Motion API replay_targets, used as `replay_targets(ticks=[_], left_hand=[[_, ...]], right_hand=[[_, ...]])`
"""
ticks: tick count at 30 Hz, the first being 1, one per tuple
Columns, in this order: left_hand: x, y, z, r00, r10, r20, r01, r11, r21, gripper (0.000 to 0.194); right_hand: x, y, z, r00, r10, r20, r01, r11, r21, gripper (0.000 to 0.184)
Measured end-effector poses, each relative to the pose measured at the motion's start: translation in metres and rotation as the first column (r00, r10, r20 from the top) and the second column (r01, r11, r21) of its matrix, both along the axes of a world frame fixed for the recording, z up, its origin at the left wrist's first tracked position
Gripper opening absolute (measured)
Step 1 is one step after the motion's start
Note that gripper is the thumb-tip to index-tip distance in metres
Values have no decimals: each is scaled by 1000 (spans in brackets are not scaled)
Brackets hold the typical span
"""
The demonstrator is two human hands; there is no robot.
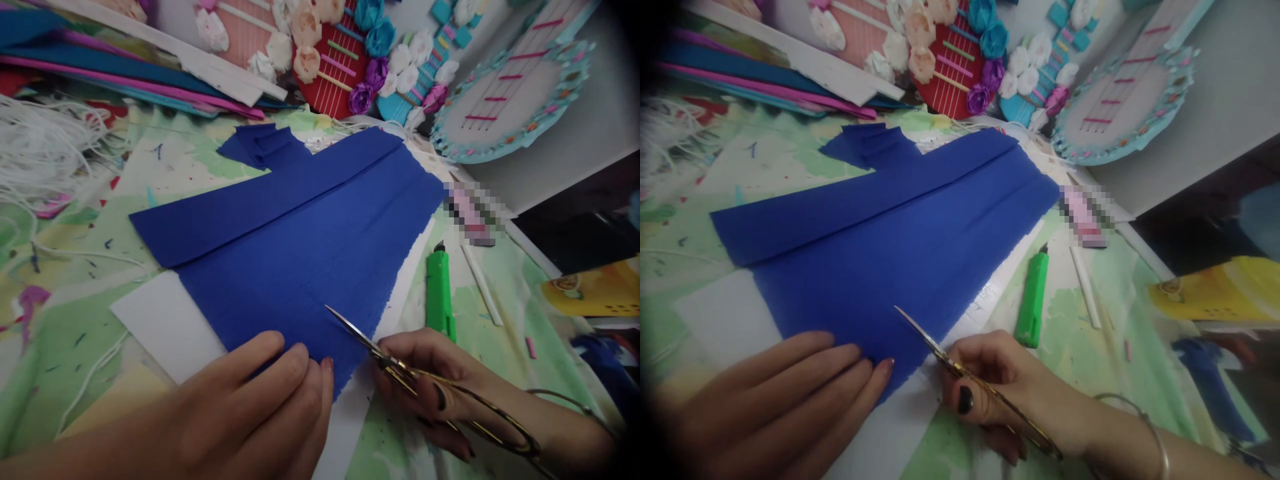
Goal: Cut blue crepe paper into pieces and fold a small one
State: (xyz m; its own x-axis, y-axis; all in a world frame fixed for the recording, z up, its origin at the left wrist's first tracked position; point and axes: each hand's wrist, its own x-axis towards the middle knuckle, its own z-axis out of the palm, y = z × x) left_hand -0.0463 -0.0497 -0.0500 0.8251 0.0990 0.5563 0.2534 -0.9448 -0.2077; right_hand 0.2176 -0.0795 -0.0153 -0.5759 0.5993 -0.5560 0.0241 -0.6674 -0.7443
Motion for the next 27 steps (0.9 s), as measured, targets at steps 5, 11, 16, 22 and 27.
replay_targets(ticks=[5, 11, 16, 22, 27], left_hand=[[0, 0, 0, 1000, -11, -8, 11, 1000, 16, 22], [-1, 1, -1, 1000, -3, -22, 3, 1000, 10, 22], [-3, 0, 1, 999, 0, -41, 1, 1000, 22, 22], [-4, 2, 4, 997, -15, -76, 17, 1000, 26, 23], [-3, 2, 3, 996, -15, -92, 19, 999, 37, 24]], right_hand=[[0, 1, -1, 1000, 4, 4, -4, 1000, -4, 45], [0, 2, 0, 1000, 17, 21, -17, 1000, -1, 47], [0, 0, -2, 999, -7, 35, 7, 1000, -17, 47], [0, 0, -3, 999, -19, 37, 21, 999, -47, 47], [0, 0, -5, 998, -24, 50, 27, 998, -63, 39]])
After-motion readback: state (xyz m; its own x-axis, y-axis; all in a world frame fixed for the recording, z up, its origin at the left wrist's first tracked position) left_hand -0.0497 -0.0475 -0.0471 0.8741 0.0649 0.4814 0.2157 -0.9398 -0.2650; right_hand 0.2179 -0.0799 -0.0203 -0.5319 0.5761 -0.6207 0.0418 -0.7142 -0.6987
